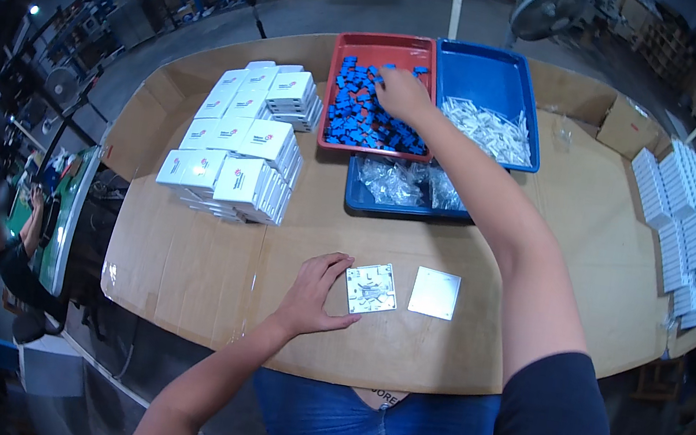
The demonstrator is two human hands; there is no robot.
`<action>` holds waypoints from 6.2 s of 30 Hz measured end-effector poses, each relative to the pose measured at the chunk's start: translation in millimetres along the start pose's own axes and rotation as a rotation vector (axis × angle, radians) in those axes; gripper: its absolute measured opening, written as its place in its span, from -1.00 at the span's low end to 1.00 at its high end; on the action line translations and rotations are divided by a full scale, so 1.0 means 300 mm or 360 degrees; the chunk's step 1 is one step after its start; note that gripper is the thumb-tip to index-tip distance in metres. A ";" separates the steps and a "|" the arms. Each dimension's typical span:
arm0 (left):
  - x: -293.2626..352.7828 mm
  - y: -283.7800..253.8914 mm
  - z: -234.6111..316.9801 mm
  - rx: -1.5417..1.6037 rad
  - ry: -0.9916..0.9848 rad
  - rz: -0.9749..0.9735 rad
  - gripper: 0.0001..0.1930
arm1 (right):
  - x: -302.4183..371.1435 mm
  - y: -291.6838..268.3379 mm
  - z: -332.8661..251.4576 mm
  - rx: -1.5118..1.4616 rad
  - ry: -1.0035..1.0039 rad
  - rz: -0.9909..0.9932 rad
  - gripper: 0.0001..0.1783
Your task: The recorder packages a small electronic component by placing it in a plastic bag and then into a white cardboard box.
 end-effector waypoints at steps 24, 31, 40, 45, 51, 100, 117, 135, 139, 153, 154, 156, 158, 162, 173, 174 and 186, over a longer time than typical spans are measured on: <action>0.004 -0.019 -0.024 0.0086 0.0034 0.0040 -0.19 | -0.307 0.141 0.030 0.0071 -0.0256 0.0591 -0.85; -0.003 -0.004 -0.028 0.0020 0.0075 0.0050 -0.24 | 0.201 -0.123 -0.306 0.0101 -0.0965 0.1159 -0.71; 0.001 0.020 0.008 0.0017 0.0110 0.0050 -0.21 | 0.700 -0.269 -0.393 0.0126 -0.0954 0.1265 -0.63; 0.007 0.041 -0.006 0.0029 0.0092 0.0037 -0.20 | 0.870 -0.195 -0.301 0.0186 -0.0726 0.1181 -0.70; -0.016 0.018 -0.008 -0.0091 0.0056 0.0072 -0.18 | 1.131 0.115 -0.190 -0.1982 0.0663 0.0632 -0.61; 0.024 0.039 -0.055 0.0074 -0.0055 0.0094 -0.09 | 1.017 0.318 -0.423 -0.0372 -0.0141 -0.0234 -0.70; 0.026 0.040 -0.064 0.0106 -0.0097 0.0089 -0.04 | 0.995 0.309 -0.435 -0.0173 -0.0171 -0.0370 -0.70; 0.020 0.046 -0.073 0.0130 -0.0066 0.0120 -0.07 | 0.997 0.321 -0.457 -0.0146 -0.0175 -0.0343 -0.67; 0.022 0.045 -0.072 0.0156 -0.0069 0.0116 -0.06 | 0.992 0.304 -0.463 -0.0057 -0.0198 -0.0402 -0.66; 0.026 0.049 -0.074 0.0157 -0.0081 0.0110 -0.08 | 0.995 0.311 -0.439 -0.0198 -0.0151 -0.0330 -0.71; 0.026 0.047 -0.074 0.0148 -0.0074 0.0113 -0.08 | 0.996 0.314 -0.441 -0.0123 -0.0173 -0.0348 -0.71; 0.025 0.045 -0.072 0.0140 -0.0066 0.0116 -0.08 | 0.997 0.316 -0.443 -0.0107 -0.0178 -0.0351 -0.71; 0.024 0.045 -0.073 0.0148 -0.0073 0.0109 -0.08 | 0.994 0.315 -0.447 -0.0093 -0.0183 -0.0352 -0.71; 0.023 0.047 -0.073 0.0144 -0.0076 0.0104 -0.08 | 0.990 0.306 -0.453 -0.0066 -0.0143 -0.0386 -0.73; 0.027 0.048 -0.070 0.0174 -0.0084 0.0091 -0.07 | 1.002 0.311 -0.438 -0.0042 -0.0114 -0.0470 -0.74; 0.029 0.049 -0.071 0.0177 -0.0087 0.0090 -0.07 | 1.003 0.316 -0.440 0.0000 -0.0148 -0.0456 -0.74; 0.007 0.042 -0.051 0.0087 0.0049 0.0065 -0.09 | 1.058 0.302 -0.500 0.0460 -0.0212 -0.0630 -0.37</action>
Point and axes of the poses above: each hand's wrist, its own x-axis away from the middle knuckle, its own y-axis out of the palm, z = x × y, the point moved 2 cm from there along -x, towards the middle knuckle, and after that the axes turned 13 degrees about -z, right-handed, at the moved point
